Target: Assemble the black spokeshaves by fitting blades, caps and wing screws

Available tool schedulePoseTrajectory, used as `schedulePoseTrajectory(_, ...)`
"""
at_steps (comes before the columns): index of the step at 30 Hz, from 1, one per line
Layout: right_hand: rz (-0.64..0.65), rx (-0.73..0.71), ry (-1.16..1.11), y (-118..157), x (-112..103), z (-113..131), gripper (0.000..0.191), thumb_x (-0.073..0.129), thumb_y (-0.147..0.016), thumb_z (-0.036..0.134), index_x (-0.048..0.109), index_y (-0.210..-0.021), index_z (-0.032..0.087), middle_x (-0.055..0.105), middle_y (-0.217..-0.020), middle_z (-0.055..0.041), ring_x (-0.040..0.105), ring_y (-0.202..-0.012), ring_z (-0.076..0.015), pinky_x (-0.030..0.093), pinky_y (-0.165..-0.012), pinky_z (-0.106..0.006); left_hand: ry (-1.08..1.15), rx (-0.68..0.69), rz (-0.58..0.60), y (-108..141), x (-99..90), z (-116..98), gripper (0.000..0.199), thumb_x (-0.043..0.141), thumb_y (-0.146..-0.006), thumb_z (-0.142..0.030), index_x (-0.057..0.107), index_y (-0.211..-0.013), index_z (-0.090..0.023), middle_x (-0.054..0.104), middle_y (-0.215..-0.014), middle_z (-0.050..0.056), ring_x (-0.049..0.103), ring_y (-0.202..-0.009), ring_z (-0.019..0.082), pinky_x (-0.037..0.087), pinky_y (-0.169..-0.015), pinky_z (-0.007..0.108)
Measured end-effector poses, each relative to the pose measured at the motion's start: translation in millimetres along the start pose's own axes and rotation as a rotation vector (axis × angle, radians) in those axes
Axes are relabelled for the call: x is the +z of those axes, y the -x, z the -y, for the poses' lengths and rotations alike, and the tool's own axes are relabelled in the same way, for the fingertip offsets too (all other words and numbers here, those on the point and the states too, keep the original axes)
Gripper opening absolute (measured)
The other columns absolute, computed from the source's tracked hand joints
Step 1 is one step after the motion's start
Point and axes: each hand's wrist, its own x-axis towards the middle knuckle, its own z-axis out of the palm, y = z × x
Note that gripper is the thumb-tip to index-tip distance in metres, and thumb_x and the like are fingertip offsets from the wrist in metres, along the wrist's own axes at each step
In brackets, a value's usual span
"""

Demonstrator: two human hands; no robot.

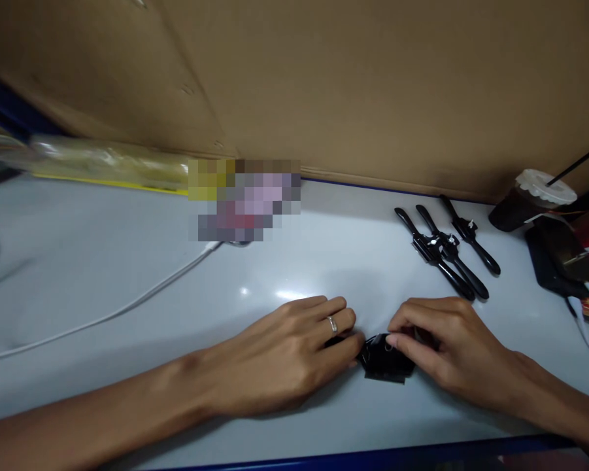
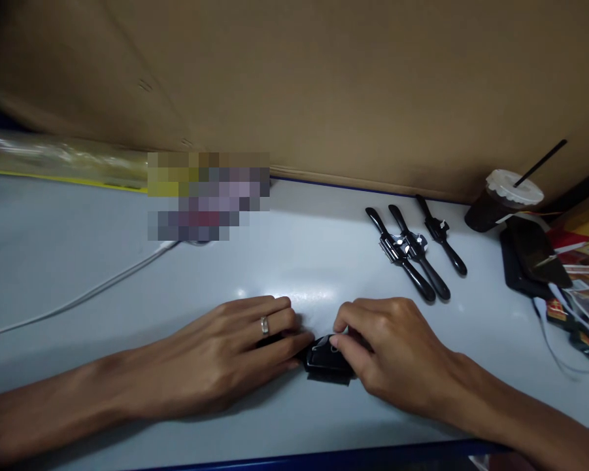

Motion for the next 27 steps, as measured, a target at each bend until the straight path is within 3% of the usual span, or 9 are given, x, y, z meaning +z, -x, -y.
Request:
schedulePoseTrajectory(3,-0.083,-0.001,0.08,-2,-13,-3,0.018,0.057,-0.097,0.02,0.062,-0.08,0.02,0.064,-0.072,0.0015,0.056,-0.061,-0.0113,0.04,-0.06,-0.026,0.002,0.0,0.002,0,-0.5,0,0.021,0.042,-0.104,-0.011,0.063,-0.106,-0.013,0.059,-0.081,0.003,0.048,-0.07,0.018,0.041,-0.06,0.032)
schedulePoseTrajectory(5,-0.076,-0.005,0.164,-1,-19,-5,0.01,0.06,-0.097,0.026,0.064,-0.09,0.02,0.066,-0.079,-0.0006,0.058,-0.066,-0.0133,0.043,-0.063,-0.027,0.002,0.002,0.002,0,-0.3,0,0.021,0.042,-0.104,-0.011,0.063,-0.107,-0.012,0.059,-0.081,0.003,0.049,-0.07,0.019,0.041,-0.06,0.033)
schedulePoseTrajectory(9,0.109,-0.091,0.33,4,-15,0,0.034,0.069,-0.089,0.034,0.06,-0.118,0.019,0.067,-0.102,-0.0087,0.063,-0.086,-0.0227,0.05,-0.074,-0.036,0.002,0.004,0.003,1,1.3,-1,0.02,0.043,-0.103,-0.01,0.063,-0.106,-0.013,0.059,-0.082,0.003,0.049,-0.071,0.019,0.041,-0.06,0.033)
schedulePoseTrajectory(12,0.217,-0.148,0.402,7,-6,6,0.042,0.068,-0.086,0.028,0.057,-0.124,0.016,0.065,-0.107,-0.0119,0.061,-0.096,-0.028,0.052,-0.082,-0.043,0.002,-0.001,0.013,2,2.2,0,0.02,0.044,-0.102,-0.009,0.064,-0.104,-0.013,0.058,-0.081,0.003,0.048,-0.07,0.018,0.04,-0.06,0.033)
schedulePoseTrajectory(15,0.236,-0.19,0.433,8,-1,9,0.043,0.062,-0.085,0.021,0.055,-0.128,0.015,0.064,-0.106,-0.0123,0.06,-0.096,-0.0287,0.05,-0.086,-0.046,0.014,0.003,0.016,3,1.7,0,0.022,0.042,-0.103,-0.009,0.064,-0.101,-0.013,0.057,-0.08,0.003,0.046,-0.069,0.018,0.039,-0.059,0.033)
schedulePoseTrajectory(21,0.219,-0.241,0.496,8,2,9,0.041,0.058,-0.085,0.017,0.058,-0.126,0.014,0.063,-0.097,-0.0104,0.058,-0.09,-0.0275,0.047,-0.09,-0.048,0.002,0.002,0.034,2,0.6,0,0.017,0.046,-0.101,-0.009,0.062,-0.1,-0.015,0.057,-0.08,0.002,0.048,-0.07,0.018,0.04,-0.059,0.032)
schedulePoseTrajectory(24,0.199,-0.228,0.435,7,-2,10,0.041,0.063,-0.088,0.026,0.058,-0.127,0.014,0.064,-0.101,-0.0113,0.06,-0.092,-0.0278,0.049,-0.088,-0.047,-0.006,0.004,0.026,1,0.5,0,0.015,0.049,-0.1,-0.009,0.062,-0.102,-0.015,0.058,-0.081,0.002,0.048,-0.07,0.018,0.04,-0.059,0.032)
schedulePoseTrajectory(27,0.054,-0.2,0.339,5,-14,4,0.029,0.056,-0.096,0.026,0.06,-0.123,0.017,0.067,-0.102,-0.0106,0.062,-0.092,-0.025,0.051,-0.083,-0.041,-0.003,0.006,0.009,1,0.3,0,0.014,0.05,-0.099,-0.009,0.062,-0.104,-0.014,0.059,-0.083,0.002,0.048,-0.07,0.018,0.04,-0.059,0.032)
